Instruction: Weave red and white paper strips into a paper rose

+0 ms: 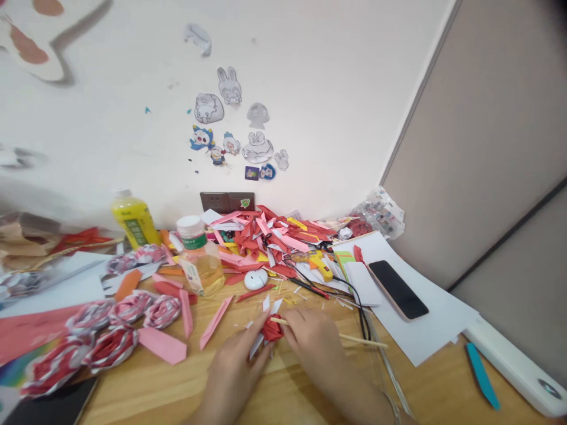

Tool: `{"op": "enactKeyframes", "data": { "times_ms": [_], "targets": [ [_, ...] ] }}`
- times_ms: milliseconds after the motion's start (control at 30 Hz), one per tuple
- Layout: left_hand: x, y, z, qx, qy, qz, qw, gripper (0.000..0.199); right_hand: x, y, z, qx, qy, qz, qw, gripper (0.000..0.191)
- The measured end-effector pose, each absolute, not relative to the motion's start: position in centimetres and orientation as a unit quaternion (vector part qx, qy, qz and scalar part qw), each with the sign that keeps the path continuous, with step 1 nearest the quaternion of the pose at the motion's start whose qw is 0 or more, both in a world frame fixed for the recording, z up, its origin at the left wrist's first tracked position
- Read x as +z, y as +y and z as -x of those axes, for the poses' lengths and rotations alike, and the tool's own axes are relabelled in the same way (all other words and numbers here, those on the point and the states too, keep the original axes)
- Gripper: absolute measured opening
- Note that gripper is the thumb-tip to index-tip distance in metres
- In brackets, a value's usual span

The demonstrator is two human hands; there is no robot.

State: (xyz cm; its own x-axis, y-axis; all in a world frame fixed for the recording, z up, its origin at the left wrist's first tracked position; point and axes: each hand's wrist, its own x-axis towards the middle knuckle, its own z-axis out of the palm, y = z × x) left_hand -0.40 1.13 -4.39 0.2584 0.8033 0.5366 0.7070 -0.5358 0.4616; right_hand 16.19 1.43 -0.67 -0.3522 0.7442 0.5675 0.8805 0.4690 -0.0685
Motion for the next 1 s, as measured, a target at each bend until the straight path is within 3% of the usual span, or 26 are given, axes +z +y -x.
{"op": "enactKeyframes", "data": {
  "times_ms": [800,1000],
  "targets": [
    [-4.32,1.06,0.34,0.384,0.460,-0.799,0.039,0.045,-1.04,1.40,-16.19,-0.179,-0.822,0.476,0.257,0.012],
    [-4.31,1.09,0.33,0.387,0.450,-0.804,0.038,0.045,-0.97,1.28,-16.12,-0.194,-0.813,0.484,0.258,0.021]
  ]
}}
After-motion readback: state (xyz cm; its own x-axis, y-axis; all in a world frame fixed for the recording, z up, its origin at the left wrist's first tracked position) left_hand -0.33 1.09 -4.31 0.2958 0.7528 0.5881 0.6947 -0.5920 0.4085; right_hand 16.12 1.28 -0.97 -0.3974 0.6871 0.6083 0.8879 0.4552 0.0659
